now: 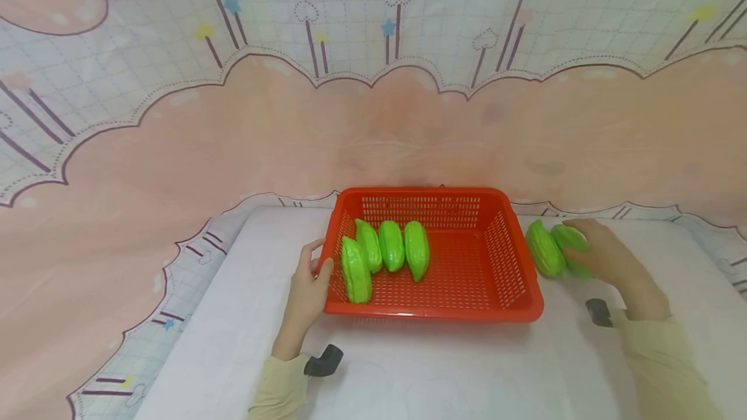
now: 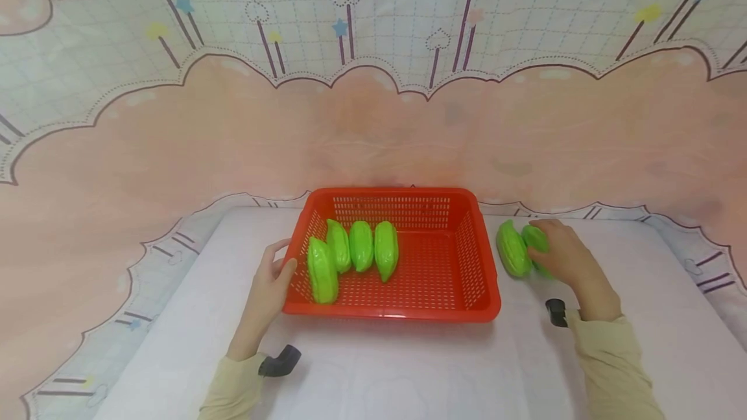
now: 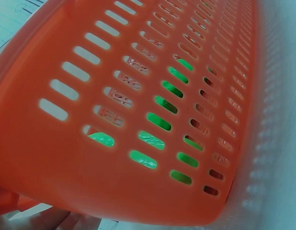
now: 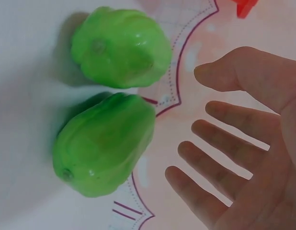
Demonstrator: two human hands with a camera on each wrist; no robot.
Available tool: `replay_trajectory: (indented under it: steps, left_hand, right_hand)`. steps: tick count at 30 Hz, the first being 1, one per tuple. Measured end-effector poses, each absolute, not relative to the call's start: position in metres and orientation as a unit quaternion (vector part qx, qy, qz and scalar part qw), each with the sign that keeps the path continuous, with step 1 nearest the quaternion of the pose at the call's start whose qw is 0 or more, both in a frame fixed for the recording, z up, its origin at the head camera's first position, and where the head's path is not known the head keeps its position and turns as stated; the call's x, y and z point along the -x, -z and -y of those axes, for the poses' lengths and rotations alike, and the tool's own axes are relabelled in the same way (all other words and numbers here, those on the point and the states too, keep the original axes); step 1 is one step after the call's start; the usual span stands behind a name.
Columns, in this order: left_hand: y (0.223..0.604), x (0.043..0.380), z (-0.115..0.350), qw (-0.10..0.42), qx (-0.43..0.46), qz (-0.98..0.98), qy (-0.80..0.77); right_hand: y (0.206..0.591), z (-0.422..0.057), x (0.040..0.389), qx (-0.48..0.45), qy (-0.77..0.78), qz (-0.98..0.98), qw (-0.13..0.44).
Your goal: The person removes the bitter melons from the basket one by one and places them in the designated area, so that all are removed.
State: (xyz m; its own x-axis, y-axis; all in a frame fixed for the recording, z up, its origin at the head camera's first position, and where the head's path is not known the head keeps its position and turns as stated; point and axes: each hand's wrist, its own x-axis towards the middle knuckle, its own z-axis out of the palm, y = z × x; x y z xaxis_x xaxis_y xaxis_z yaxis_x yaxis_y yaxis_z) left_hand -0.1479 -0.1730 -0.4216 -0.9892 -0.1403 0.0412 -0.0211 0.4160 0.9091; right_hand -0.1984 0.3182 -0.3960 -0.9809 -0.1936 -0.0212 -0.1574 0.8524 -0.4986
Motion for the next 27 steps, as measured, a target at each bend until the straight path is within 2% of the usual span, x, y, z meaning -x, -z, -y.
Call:
replay_trajectory:
  steps: [12, 27]
  left_hand:
    - [0.418, 0.146, 0.173, 0.053, -0.053, 0.842, 0.534]
    - [0.421, 0.147, 0.172, 0.056, -0.051, 0.841, 0.535]
  right_hand:
    - [0.385, -0.302, 0.195, 0.126, 0.228, -0.966, -0.004]
    - [0.370, -0.282, 0.192, 0.140, 0.212, -0.967, -0.005]
